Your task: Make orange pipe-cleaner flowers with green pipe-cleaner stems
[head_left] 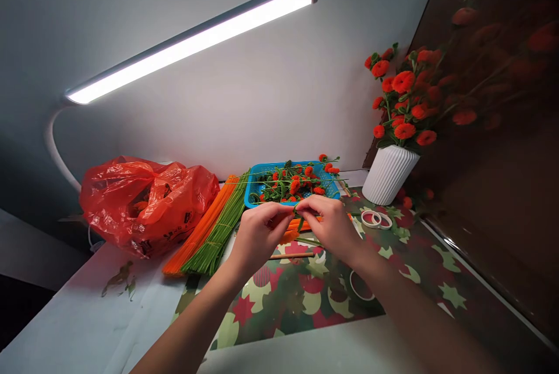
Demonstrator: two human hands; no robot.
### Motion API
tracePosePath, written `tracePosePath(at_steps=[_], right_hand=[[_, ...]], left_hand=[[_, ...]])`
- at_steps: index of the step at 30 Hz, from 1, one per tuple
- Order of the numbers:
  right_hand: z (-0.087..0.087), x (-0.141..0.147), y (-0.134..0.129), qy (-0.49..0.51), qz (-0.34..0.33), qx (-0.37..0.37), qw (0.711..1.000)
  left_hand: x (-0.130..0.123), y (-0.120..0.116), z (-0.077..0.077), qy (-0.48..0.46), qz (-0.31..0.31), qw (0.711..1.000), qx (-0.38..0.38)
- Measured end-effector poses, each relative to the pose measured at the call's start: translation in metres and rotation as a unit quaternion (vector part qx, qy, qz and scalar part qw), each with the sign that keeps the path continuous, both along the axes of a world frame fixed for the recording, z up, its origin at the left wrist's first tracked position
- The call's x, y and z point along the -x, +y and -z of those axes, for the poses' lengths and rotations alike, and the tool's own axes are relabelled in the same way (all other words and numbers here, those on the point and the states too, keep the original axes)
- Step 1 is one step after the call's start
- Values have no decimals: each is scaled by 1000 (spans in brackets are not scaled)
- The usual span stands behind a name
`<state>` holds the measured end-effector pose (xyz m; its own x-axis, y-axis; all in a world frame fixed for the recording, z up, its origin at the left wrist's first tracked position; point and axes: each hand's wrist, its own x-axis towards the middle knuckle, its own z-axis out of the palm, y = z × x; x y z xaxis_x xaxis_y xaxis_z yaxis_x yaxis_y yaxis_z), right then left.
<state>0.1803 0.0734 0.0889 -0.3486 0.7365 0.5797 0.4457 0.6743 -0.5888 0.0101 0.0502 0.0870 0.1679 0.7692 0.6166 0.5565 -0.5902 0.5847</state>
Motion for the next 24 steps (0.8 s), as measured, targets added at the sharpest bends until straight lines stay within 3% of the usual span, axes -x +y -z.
tracePosePath(at_steps=[5,10,16,20,24], right_hand=[[3,-5,3,-56,-28,-39,997],[3,-5,3,-49,-52,-34,997],[-3,3,-3,71,46,32,996],[-5,4,-5,51,7,59,997],[-5,-1,-4,10,-16,27,999]], left_hand=[[1,1,-2,15,26,1000,9],[2,1,-1,6,37,999,25],[-1,1,4,-75,-13,993,93],[-2,0,3,-93,-5,990,107],[-1,-1,0,-66,17,994,90]])
